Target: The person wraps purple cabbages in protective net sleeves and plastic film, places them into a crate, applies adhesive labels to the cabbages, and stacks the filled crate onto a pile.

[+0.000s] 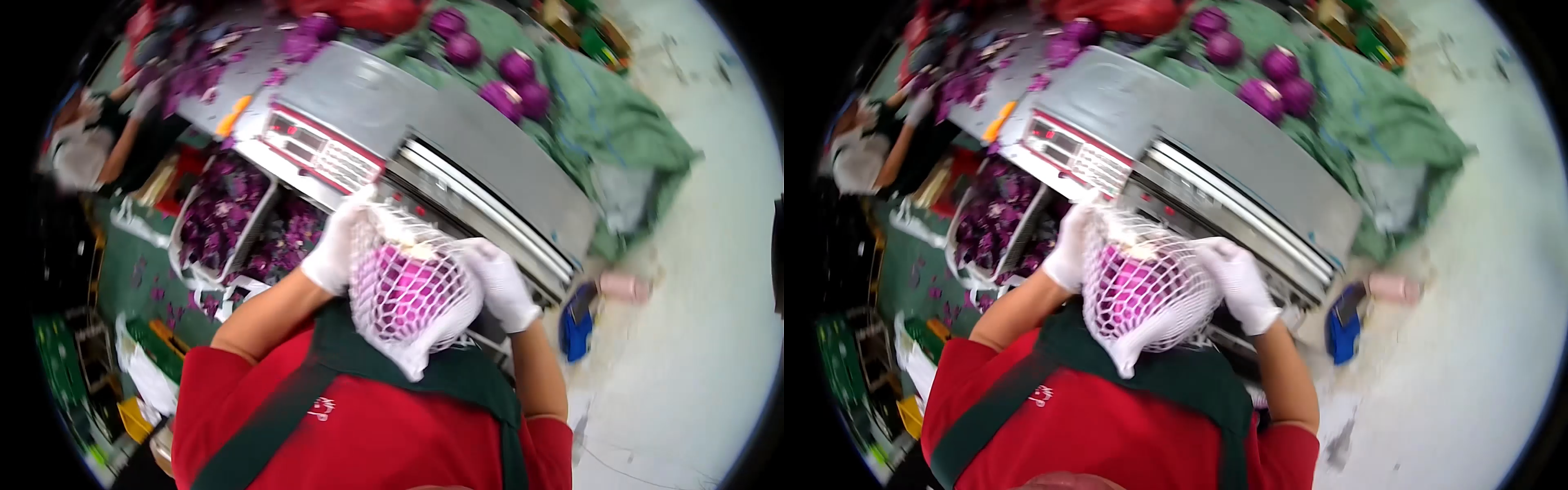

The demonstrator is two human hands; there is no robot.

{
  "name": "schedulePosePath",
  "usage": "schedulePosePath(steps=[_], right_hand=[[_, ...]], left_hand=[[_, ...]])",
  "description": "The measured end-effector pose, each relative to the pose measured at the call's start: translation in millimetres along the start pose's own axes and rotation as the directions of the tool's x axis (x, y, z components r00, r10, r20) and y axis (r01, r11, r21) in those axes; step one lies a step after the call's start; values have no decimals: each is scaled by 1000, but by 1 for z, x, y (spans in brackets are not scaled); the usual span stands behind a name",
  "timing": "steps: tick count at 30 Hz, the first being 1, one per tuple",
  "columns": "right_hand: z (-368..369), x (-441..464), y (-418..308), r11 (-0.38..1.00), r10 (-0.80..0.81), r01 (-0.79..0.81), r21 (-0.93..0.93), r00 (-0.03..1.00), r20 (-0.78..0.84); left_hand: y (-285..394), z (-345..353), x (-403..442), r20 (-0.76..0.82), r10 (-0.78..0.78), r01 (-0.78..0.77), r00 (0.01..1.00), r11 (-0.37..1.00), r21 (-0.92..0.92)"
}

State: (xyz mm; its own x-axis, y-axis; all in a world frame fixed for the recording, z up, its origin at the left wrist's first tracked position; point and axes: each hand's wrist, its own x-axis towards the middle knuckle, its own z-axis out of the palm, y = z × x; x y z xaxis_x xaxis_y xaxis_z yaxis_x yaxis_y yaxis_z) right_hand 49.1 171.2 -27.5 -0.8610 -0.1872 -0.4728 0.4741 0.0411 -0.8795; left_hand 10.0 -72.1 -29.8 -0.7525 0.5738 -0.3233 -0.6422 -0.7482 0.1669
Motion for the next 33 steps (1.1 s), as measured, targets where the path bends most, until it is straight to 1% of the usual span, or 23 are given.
schedulePosePath(steps=[3,4,5,7,8,9,10,12,14,17,18,20,21,22,23,24,26,27,28,29,30,31,33], right_hand=[[-24,-50,48,975,-114,57,-215,959,-260],[-41,-74,55,999,31,-29,13,977,-209],[-40,-78,53,980,37,-25,196,997,-61],[-28,-96,50,916,-69,29,400,994,87],[-23,-97,46,821,21,-126,557,981,191],[-29,-90,60,821,9,-116,559,982,190],[-39,-75,84,735,-217,-31,677,935,279],[-52,-62,102,662,-299,37,749,929,218],[-67,-53,101,620,-351,157,769,932,92],[-86,-33,80,603,-438,363,710,895,-85],[-92,-28,72,631,-468,429,646,875,-125],[-98,-22,54,730,-564,583,357,808,-168],[-97,-24,39,729,-684,679,-87,718,-129],[-97,-24,21,528,-789,620,-581,612,-64],[-90,-20,-2,289,-858,396,-872,511,-52],[-92,-12,-19,322,-847,396,-860,526,-75],[-109,21,-15,366,-782,347,-863,617,-84],[-117,32,-15,634,-719,581,-510,686,-112],[-126,43,-14,700,-647,657,280,749,-140],[-134,54,-13,497,-571,499,710,804,-165],[-138,51,-32,324,-589,182,928,806,48],[-151,66,-29,557,-280,446,701,895,-347],[-154,79,-21,680,-157,446,582,864,-478]], left_hand=[[-37,-15,-2,-19,1,0,1000,1000,14],[-56,-12,-2,-39,88,-85,995,994,67],[-52,14,-5,-93,-46,44,995,999,-19],[-78,13,6,144,11,-25,990,995,97],[-82,15,10,224,21,-60,974,984,169],[-88,36,13,360,-90,-38,929,942,333],[-93,62,10,336,-65,-225,940,622,750],[-100,108,1,194,-144,1,970,805,593],[-84,102,8,294,40,-262,955,580,771],[-79,100,11,243,424,-394,872,316,863],[-83,91,22,466,390,-543,794,113,832],[-95,88,45,685,233,-593,690,-359,720],[-100,85,59,721,220,-694,657,-198,692],[-106,83,73,754,215,-768,620,-26,640],[-115,86,86,724,336,-793,603,147,592],[-120,96,102,734,448,-853,510,156,497],[-112,116,123,510,532,-718,676,318,619],[-106,125,140,396,522,-654,755,558,511],[-97,124,159,306,527,-606,793,634,480],[-85,115,189,276,503,-573,819,698,430],[-74,105,217,246,476,-535,845,756,376],[-67,100,235,242,469,-527,850,763,373],[-59,90,263,20,319,-300,948,867,398]])
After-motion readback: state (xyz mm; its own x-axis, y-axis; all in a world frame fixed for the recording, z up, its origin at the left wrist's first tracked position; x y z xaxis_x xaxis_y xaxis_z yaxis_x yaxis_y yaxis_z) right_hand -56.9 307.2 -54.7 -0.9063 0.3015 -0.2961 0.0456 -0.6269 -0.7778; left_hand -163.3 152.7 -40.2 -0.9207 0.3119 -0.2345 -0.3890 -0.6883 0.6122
